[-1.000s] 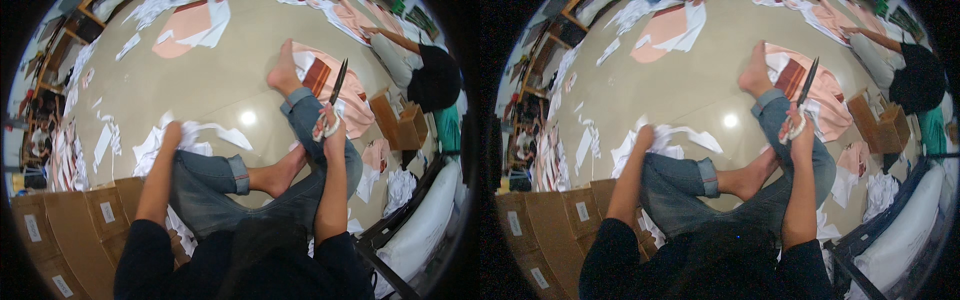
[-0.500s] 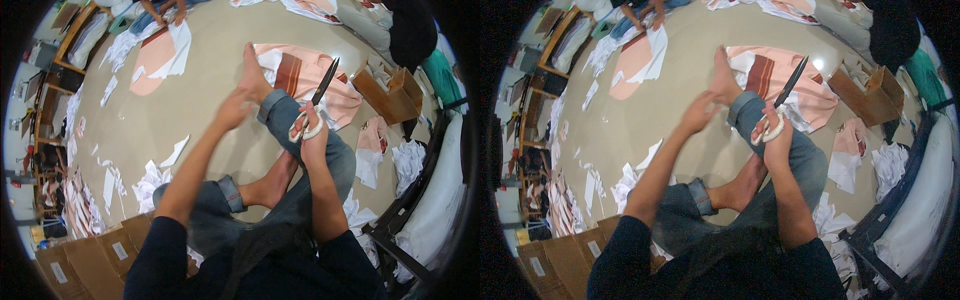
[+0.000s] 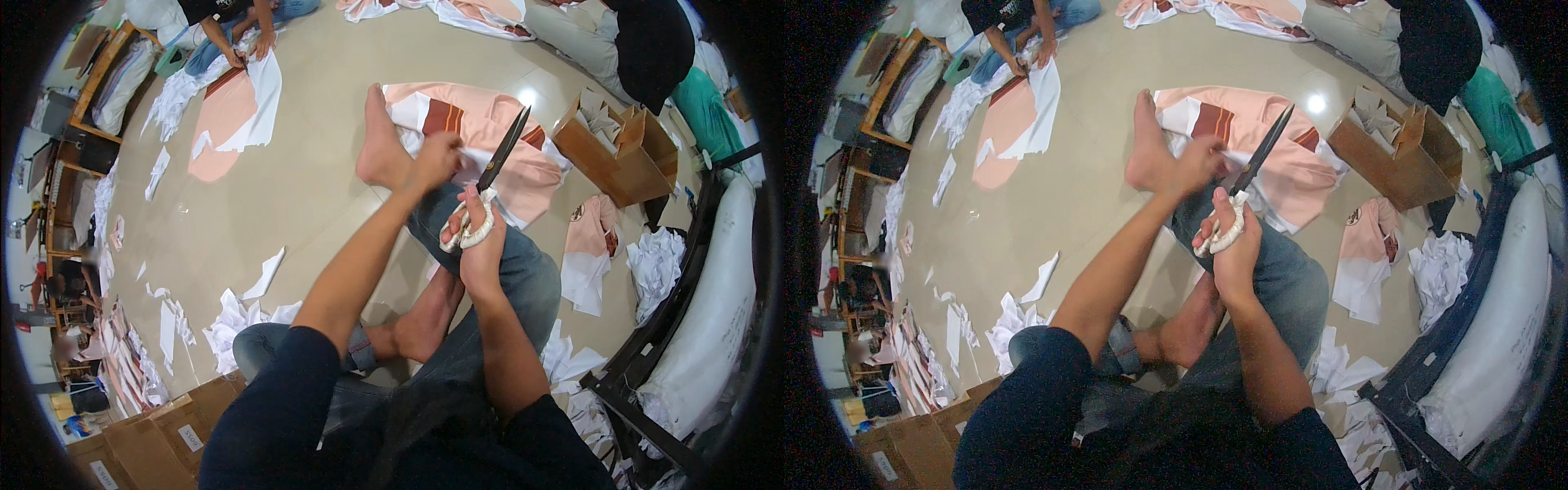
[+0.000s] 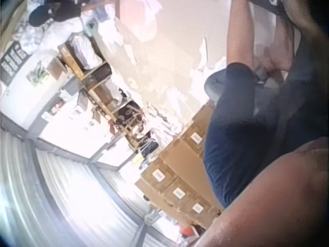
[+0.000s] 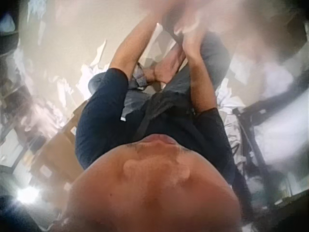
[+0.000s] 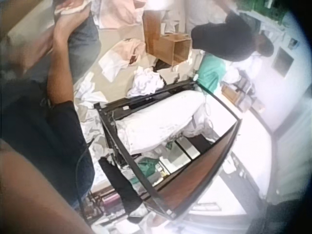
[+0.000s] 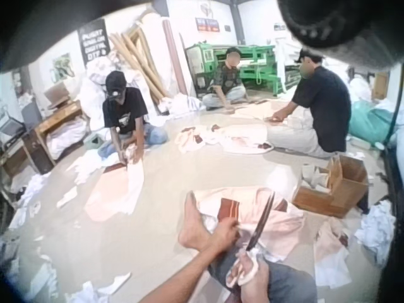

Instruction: The person sits on the floor and uses scissors to cut a large piece of peach-colored fabric, following a white paper pattern placed on top. They repeatedly trim the fabric edges, adjust the material, and remove excess scraps while other workers perform similar tasks nearby.

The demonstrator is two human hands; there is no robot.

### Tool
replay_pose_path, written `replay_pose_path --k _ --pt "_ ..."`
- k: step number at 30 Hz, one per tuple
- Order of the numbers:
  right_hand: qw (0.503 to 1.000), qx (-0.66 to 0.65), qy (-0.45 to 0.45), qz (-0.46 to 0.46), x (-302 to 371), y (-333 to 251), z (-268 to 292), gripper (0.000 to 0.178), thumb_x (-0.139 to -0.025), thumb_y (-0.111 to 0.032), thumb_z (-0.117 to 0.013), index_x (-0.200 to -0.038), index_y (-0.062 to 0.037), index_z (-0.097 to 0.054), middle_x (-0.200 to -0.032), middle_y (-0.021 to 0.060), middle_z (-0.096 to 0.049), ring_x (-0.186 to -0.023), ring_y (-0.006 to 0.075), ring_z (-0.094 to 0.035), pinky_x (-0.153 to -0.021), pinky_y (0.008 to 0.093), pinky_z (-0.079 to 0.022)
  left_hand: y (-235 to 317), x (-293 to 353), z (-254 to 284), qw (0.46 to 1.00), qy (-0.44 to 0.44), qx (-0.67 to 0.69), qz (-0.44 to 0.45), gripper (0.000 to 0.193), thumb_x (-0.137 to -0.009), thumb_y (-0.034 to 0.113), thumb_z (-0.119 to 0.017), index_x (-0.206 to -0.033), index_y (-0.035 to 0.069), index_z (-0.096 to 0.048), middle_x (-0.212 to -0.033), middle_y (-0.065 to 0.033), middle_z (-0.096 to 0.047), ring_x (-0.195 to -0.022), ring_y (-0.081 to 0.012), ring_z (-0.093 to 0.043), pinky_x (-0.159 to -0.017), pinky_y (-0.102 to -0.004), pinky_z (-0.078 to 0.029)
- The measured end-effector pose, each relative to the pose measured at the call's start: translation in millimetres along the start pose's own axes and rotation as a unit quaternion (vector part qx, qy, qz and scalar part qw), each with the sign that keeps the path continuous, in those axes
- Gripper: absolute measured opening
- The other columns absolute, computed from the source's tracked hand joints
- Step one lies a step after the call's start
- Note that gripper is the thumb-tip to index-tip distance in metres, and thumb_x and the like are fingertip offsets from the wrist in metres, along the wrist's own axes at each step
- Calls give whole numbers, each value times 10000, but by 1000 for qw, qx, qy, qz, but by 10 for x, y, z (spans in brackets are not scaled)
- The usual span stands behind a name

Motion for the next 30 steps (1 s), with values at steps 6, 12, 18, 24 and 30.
replay_pose_path --k 6,12,18,24,30 --pt "1000 21 -13 -7 104 -14 -14 446 -1109 -469 -747 -1095 -50 -598 -676 39 -568 -516 169 -598 -505 317 -471 153 1264 1896 886 147 436 51 281 -1186 310 -603 -1386 229 -423 -1544 -225 -649 -1342 -433 -689 -1123 -641 -602" --pt "999 37 -25 -30 188 15 -91 449 -1114 -455 -740 -1134 -22 -625 -674 40 -567 -523 170 -597 -510 316 -466 -558 2885 3827 810 391 433 -54 191 -1226 192 -455 -1375 126 -554 -1672 -293 -522 -1550 -486 -524 -1311 -639 -471" --pt "995 60 -55 -50 318 140 -179 429 -1096 -434 -767 -1127 -25 -642 -685 21 -581 -540 141 -602 -525 296 -497 -1401 4551 4819 601 690 399 -62 235 -1164 145 -497 -1265 -45 -591 -1338 -220 -690 -1253 -376 -677 -1094 -488 -600" --pt "987 145 -66 -27 263 352 -253 387 -1099 -425 -770 -1068 -64 -635 -662 -10 -558 -514 107 -574 -490 269 -481 -1152 4408 3542 713 424 -492 264 422 -952 73 -749 -1364 57 -658 -1492 -177 -581 -1465 -398 -491 -1234 -536 -369" --pt "894 427 -77 111 149 558 -293 376 -1067 -370 -797 -1195 -41 -669 -827 110 -731 -685 283 -726 -641 386 -580 -1061 3142 1751 949 15 -309 57 598 -988 392 -815 -1502 117 -681 -1648 -246 -566 -1572 -432 -489 -1236 -515 -476"
Point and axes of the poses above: each hand's wrist, its own x-axis away from the middle knuckle, its own z-axis out of the back of the hand, y = z × x, the point moved 1 cm from there along -x, towards the middle knuckle
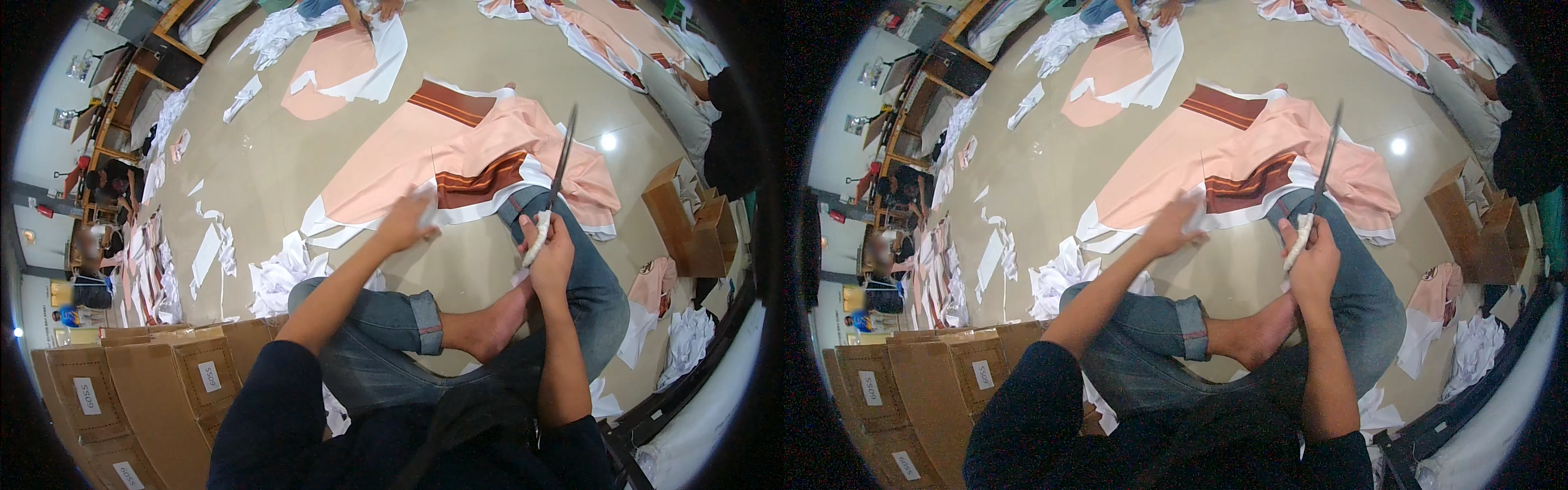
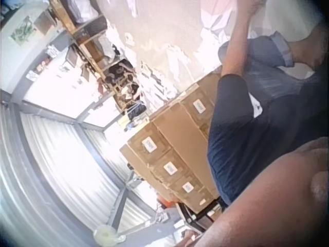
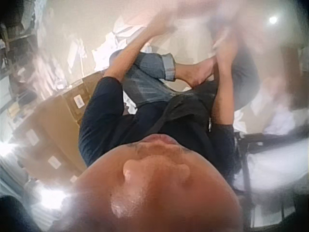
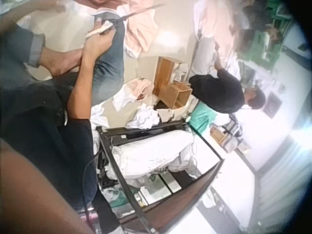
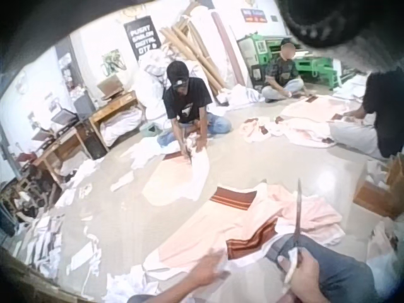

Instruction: The person sits on the floor and uses scissors to cut a large piece of peach-colored fabric, following a white paper pattern placed on top. They repeatedly trim the fabric edges, adjust the material, and remove excess scraps while other workers perform similar tasks nearby.

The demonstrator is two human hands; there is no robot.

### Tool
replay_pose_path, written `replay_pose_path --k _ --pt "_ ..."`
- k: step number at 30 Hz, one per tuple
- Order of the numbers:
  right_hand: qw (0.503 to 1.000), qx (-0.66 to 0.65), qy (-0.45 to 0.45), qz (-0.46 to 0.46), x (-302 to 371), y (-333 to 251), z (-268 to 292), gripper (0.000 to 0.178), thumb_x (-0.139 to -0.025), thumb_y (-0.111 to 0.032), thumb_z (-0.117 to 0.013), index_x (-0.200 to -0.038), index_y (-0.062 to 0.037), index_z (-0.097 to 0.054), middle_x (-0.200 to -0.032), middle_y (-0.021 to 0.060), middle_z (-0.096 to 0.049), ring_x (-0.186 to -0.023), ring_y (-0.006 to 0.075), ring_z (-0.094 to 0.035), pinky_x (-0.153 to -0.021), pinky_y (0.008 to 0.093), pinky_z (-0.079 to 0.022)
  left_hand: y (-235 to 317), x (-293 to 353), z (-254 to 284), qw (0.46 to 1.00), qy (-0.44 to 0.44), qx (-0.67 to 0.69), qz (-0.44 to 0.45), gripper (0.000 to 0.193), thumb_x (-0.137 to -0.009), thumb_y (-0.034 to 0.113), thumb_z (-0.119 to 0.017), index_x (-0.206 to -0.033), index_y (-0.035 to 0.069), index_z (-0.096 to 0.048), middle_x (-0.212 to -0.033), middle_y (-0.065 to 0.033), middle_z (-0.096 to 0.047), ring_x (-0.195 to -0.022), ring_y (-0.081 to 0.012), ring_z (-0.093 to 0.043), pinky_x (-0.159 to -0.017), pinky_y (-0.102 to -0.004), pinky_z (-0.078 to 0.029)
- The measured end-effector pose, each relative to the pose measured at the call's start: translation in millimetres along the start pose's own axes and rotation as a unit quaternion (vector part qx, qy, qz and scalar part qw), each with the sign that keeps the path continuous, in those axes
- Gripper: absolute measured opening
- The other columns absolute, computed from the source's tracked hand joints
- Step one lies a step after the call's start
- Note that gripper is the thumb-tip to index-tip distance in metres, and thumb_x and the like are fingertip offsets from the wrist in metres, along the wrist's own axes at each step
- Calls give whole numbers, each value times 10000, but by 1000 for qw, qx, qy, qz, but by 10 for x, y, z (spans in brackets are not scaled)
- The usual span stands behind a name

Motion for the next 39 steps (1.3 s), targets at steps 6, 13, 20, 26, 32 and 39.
replay_pose_path --k 6,13,20,26,32,39 --pt "914 327 152 188 -241 2 413 549 -935 -46 -777 -1469 -37 -652 -1285 271 -761 -1205 473 -721 -1021 541 -563 565 66 20 964 -265 31 21 213 -962 235 -766 -1109 114 -860 -1038 -194 -832 -991 -390 -784 -946 -489 -613" --pt "930 344 44 120 -426 216 158 604 -896 -17 -775 -1486 -57 -651 -1331 216 -760 -1234 453 -709 -1051 550 -555 328 -190 583 837 -385 363 140 290 -1128 230 -640 -1167 20 -837 -1028 -91 -854 -896 -166 -789 -809 -358 -628" --pt "917 362 48 159 -691 176 -34 471 -997 -191 -777 -1448 -98 -678 -1215 205 -794 -1126 442 -756 -946 546 -597 -551 -1773 127 993 60 32 99 520 -1149 474 -581 -1567 173 -647 -1659 -168 -598 -1459 -404 -625 -1201 -459 -515" --pt "928 359 42 88 -761 226 -28 516 -935 -123 -795 -1440 -147 -689 -1130 192 -811 -1048 432 -773 -882 546 -596 -1248 -2235 -415 975 -4 -192 107 734 -1157 673 -419 -1811 367 -287 -1915 -101 -165 -1744 -421 -183 -1377 -645 -221" --pt "941 322 81 60 -796 227 -104 582 -874 -53 -795 -1437 -156 -692 -1167 198 -814 -1093 413 -796 -910 506 -614 -2957 -1602 22 928 48 -197 314 799 -1137 761 -337 -1828 381 -209 -1924 -80 -129 -1761 -402 -113 -1365 -724 -150" --pt "923 332 77 177 -605 157 -307 515 -919 -81 -828 -1419 -114 -707 -1158 203 -811 -1070 411 -789 -885 484 -618 -2664 -310 583 907 144 -87 386 867 -1112 755 -440 -1835 372 -151 -1921 -169 -25 -1741 -512 -82 -1292 -849 -137"
Point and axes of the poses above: each hand's wrist, its own x-axis away from the middle knuckle, its own z-axis out of the back of the hand, y = z × x, the point moved 1 cm from there along -x, towards the middle knuckle
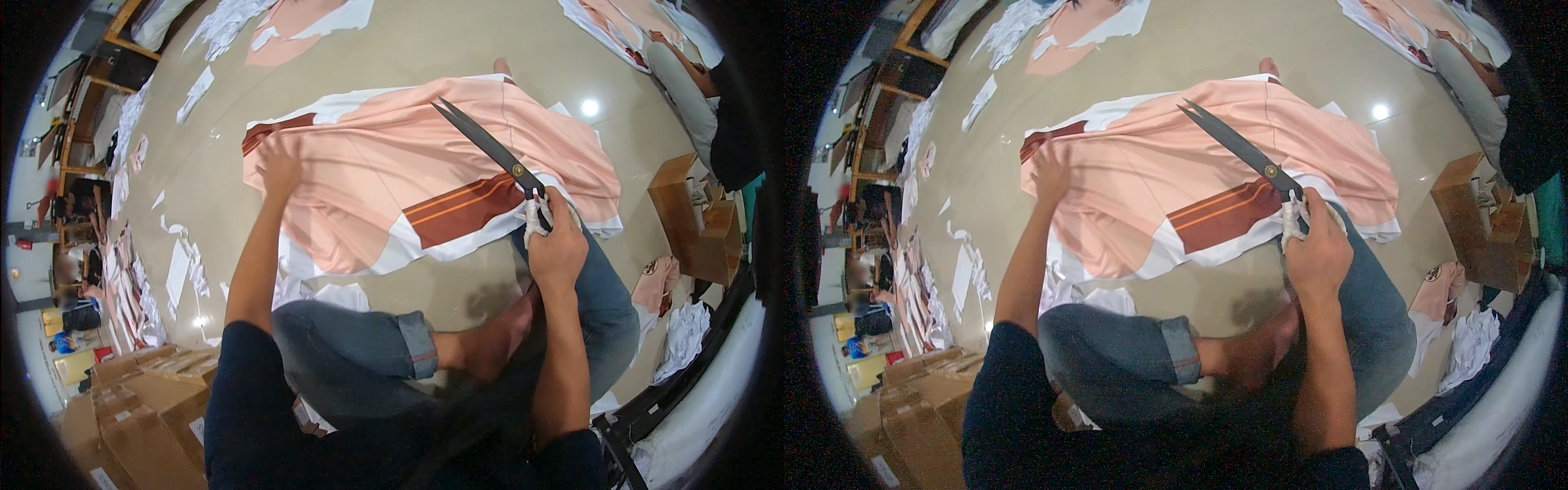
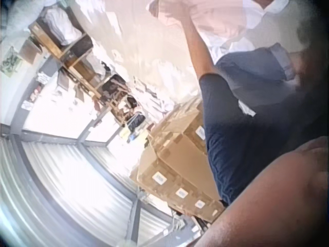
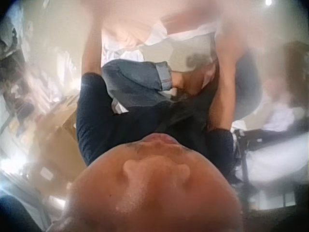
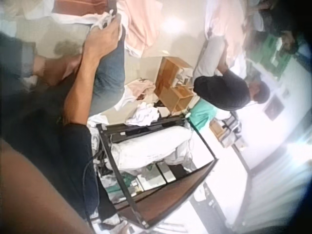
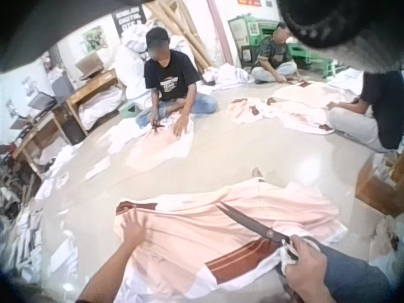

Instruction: The person sits on the floor and uses scissors to cut a large piece of peach-colored fabric, following a white paper pattern placed on top. They repeatedly trim the fabric edges, adjust the material, and remove excess scraps while other workers perform similar tasks nearby.

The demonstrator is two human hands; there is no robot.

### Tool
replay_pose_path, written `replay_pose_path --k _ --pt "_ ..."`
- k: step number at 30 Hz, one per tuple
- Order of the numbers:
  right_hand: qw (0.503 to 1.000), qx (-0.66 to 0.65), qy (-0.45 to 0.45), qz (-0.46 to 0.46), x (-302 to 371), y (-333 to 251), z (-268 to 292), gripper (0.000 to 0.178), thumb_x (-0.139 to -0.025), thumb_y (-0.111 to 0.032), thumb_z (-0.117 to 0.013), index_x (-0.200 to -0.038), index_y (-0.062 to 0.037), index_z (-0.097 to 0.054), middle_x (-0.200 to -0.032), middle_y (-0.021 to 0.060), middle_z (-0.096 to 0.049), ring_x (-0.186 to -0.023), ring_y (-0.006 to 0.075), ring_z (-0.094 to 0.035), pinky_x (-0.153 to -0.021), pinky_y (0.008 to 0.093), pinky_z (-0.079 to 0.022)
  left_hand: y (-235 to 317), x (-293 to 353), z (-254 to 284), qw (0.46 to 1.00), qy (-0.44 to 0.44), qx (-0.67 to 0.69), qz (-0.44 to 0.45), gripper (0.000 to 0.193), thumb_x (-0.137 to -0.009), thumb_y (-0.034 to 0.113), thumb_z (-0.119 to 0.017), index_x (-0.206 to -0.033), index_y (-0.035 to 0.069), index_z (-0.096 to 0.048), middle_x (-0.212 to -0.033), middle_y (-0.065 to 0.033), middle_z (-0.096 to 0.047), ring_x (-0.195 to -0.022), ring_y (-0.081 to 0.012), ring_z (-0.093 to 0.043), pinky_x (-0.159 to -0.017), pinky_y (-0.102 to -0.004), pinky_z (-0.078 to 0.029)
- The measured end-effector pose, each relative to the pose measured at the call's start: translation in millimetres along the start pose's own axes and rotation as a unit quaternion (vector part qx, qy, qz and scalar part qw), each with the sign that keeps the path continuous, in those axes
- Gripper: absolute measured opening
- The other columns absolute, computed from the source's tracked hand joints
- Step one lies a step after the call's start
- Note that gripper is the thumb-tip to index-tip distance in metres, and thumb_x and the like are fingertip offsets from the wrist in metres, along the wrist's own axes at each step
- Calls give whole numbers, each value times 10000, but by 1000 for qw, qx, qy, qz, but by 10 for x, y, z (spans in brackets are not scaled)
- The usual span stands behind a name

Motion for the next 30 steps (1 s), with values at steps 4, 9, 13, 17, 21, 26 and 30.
replay_pose_path --k 4,9,13,17,21,26,30 --pt "986 -137 -83 -43 232 -335 22 559 -918 -172 -929 -1399 -3 -698 -1075 172 -812 -1016 320 -806 -863 445 -621 154 1470 304 952 -270 -121 -73 1303 -825 869 -773 -1827 456 -51 -1910 -197 107 -1723 -576 -29 -1190 -952 -178" --pt "839 -370 -308 -255 578 -543 74 572 -966 -356 -936 -1258 75 -701 -897 99 -755 -826 193 -791 -710 326 -615 156 2144 945 904 -325 -193 -200 1553 -647 561 -1053 -1822 456 -44 -1914 -198 41 -1699 -593 -155 -1204 -858 -347" --pt "743 -398 -454 -288 1086 -369 351 573 -1046 -526 -815 -1130 31 -710 -820 57 -721 -691 171 -758 -598 321 -597 719 2496 985 895 -358 -160 -211 1280 -693 439 -1045 -1756 305 -344 -1725 -210 -438 -1501 -492 -560 -1141 -639 -542" --pt "724 -305 -554 -277 1648 -310 666 571 -1099 -574 -717 -1083 -4 -681 -776 51 -693 -609 190 -736 -548 347 -593 1261 2758 710 876 -397 -53 -267 801 -756 365 -1008 -1442 140 -659 -1343 -201 -716 -1270 -407 -729 -1009 -546 -621" --pt "641 -297 -629 -324 1919 -426 888 600 -1126 -602 -653 -1125 -2 -658 -755 62 -694 -584 205 -729 -536 352 -605 1368 2948 455 884 -344 -76 -307 700 -787 320 -988 -1379 95 -690 -1282 -195 -743 -1152 -389 -781 -924 -516 -653" --pt "675 -302 -595 -315 2110 -685 463 625 -1137 -654 -590 -1132 -30 -622 -747 77 -662 -628 218 -717 -562 350 -591 1325 2850 361 859 -385 -40 -334 410 -862 257 -904 -1210 66 -800 -1188 -176 -803 -1101 -369 -809 -894 -503 -667" --pt "665 -300 -593 -339 2200 -868 107 644 -1147 -677 -545 -1171 -35 -580 -759 99 -646 -676 260 -725 -624 380 -596 1342 2709 416 864 -390 -10 -317 261 -907 231 -814 -1108 68 -849 -1153 -175 -833 -1094 -357 -815 -913 -496 -664"
Point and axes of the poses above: each hand's wrist, its own x-axis away from the middle knuckle, its own z-axis out of the back of the hand, y = z × x, the point moved 1 cm from there along -x, towards the middle knuckle
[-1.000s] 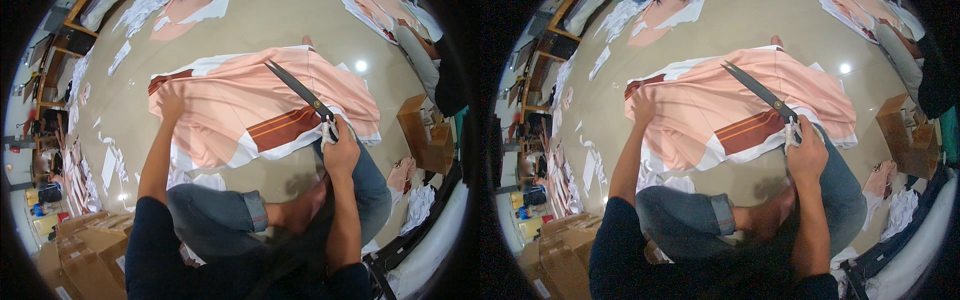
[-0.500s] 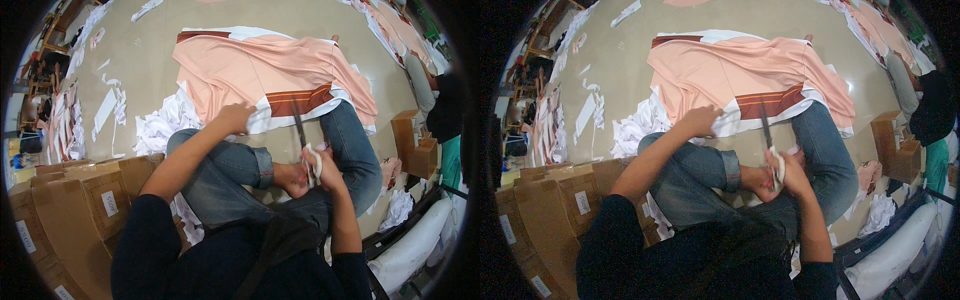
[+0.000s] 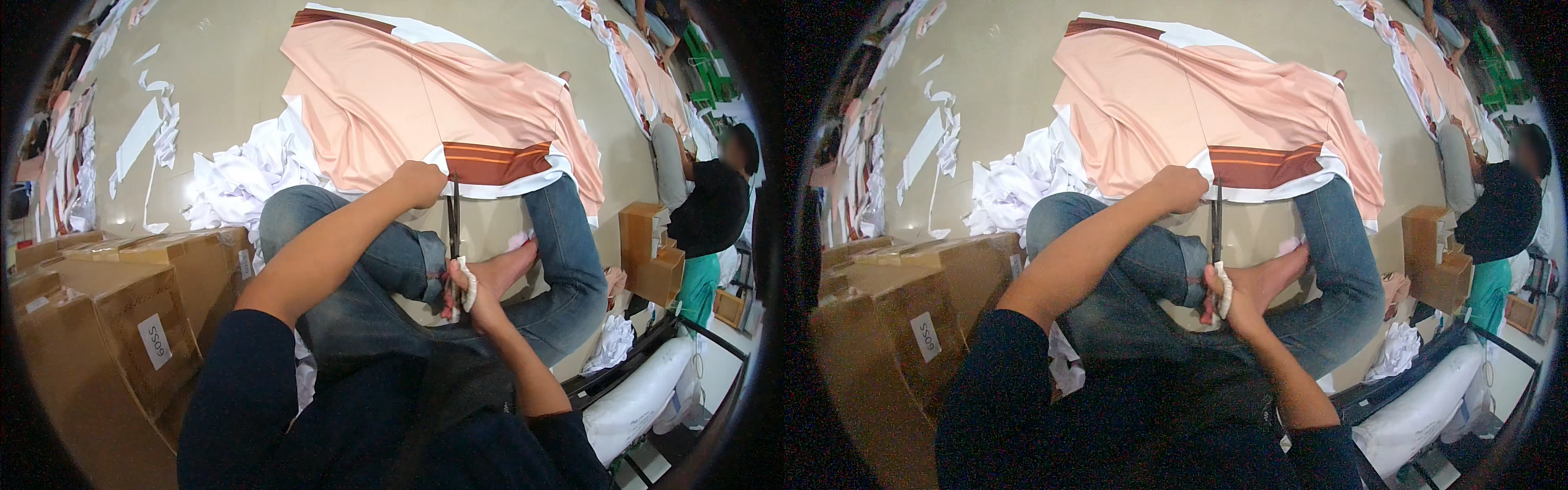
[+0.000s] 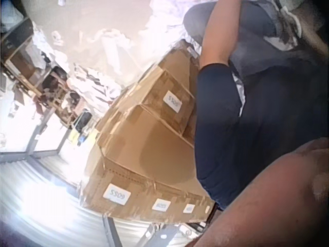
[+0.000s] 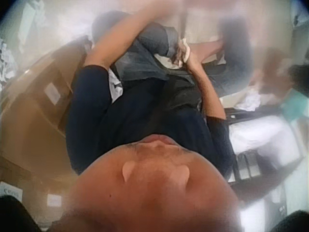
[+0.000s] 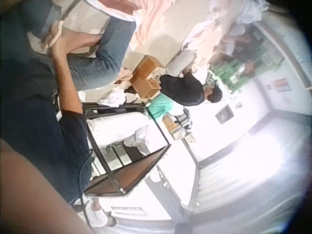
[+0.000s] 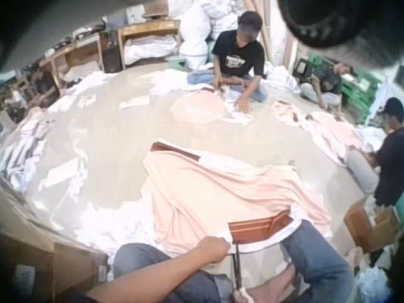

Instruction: The person sits on the floor and uses scissors to cut a large piece of peach-colored fabric, following a white paper pattern placed on top. They repeatedly trim the fabric edges, adjust the material, and remove excess scraps while other workers perform similar tasks nearby.

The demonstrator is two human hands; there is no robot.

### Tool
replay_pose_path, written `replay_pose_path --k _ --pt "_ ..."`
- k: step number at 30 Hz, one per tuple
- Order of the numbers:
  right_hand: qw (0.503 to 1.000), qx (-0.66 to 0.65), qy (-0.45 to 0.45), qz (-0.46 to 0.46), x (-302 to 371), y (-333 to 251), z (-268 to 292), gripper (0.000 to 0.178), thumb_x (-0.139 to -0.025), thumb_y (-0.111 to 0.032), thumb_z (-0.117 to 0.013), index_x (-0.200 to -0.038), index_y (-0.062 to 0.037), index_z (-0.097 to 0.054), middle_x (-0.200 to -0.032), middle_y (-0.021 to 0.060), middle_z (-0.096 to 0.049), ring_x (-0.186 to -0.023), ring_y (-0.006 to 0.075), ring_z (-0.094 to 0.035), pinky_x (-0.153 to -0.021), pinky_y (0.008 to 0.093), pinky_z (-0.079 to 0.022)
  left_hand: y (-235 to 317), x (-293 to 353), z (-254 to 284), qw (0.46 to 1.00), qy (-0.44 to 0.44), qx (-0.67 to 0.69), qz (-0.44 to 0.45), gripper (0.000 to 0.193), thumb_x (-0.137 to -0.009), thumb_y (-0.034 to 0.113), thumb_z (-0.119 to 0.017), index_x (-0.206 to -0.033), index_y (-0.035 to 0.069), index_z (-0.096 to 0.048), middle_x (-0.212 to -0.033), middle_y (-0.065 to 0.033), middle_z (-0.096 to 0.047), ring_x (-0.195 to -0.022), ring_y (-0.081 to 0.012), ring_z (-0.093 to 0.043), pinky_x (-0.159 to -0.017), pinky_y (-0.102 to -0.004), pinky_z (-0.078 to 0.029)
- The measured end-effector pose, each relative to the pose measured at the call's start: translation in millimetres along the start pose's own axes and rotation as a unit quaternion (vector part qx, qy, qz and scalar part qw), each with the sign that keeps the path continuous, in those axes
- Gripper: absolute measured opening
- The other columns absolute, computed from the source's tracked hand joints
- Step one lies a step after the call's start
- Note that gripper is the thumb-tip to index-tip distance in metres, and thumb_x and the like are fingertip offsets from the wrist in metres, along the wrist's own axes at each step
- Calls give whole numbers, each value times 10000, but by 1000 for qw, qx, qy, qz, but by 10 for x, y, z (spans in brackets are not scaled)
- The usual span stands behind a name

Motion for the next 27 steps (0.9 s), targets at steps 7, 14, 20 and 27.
replay_pose_path --k 7,14,20,27 --pt "997 -13 74 2 -153 -150 -347 774 -1087 -763 -587 -1132 11 -588 -714 82 -612 -598 239 -697 -541 361 -560 -138 -72 143 995 -58 52 -69 255 -865 246 -803 -1072 111 -867 -1058 -169 -837 -1028 -377 -812 -914 -512 -644" --pt "989 37 142 18 -158 -147 -432 701 -1076 -720 -660 -1055 -21 -618 -705 31 -582 -560 171 -605 -517 328 -499 -164 -87 139 995 -59 68 -33 271 -862 188 -791 -1097 77 -868 -1078 -189 -839 -1054 -376 -815 -900 -506 -647" --pt "989 55 132 39 -130 -91 -395 644 -1092 -660 -686 -1103 -17 -648 -687 -7 -555 -568 126 -554 -502 316 -440 -146 -41 209 994 -88 72 4 296 -878 76 -753 -1151 21 -854 -1199 -204 -838 -1121 -368 -819 -914 -484 -661" --pt "986 11 160 33 -262 -240 -281 759 -1051 -743 -681 -1191 3 -656 -688 22 -579 -564 137 -582 -487 324 -482 -170 -1 239 992 -83 91 9 320 -885 160 -733 -1148 23 -852 -1169 -221 -838 -1091 -384 -819 -927 -504 -647"
Point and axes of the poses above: each hand's wrist, its own x-axis away from the middle knuckle, its own z-axis out of the back of the hand, y = z × x, the point moved 1 cm from there along -x, towards the middle knuckle
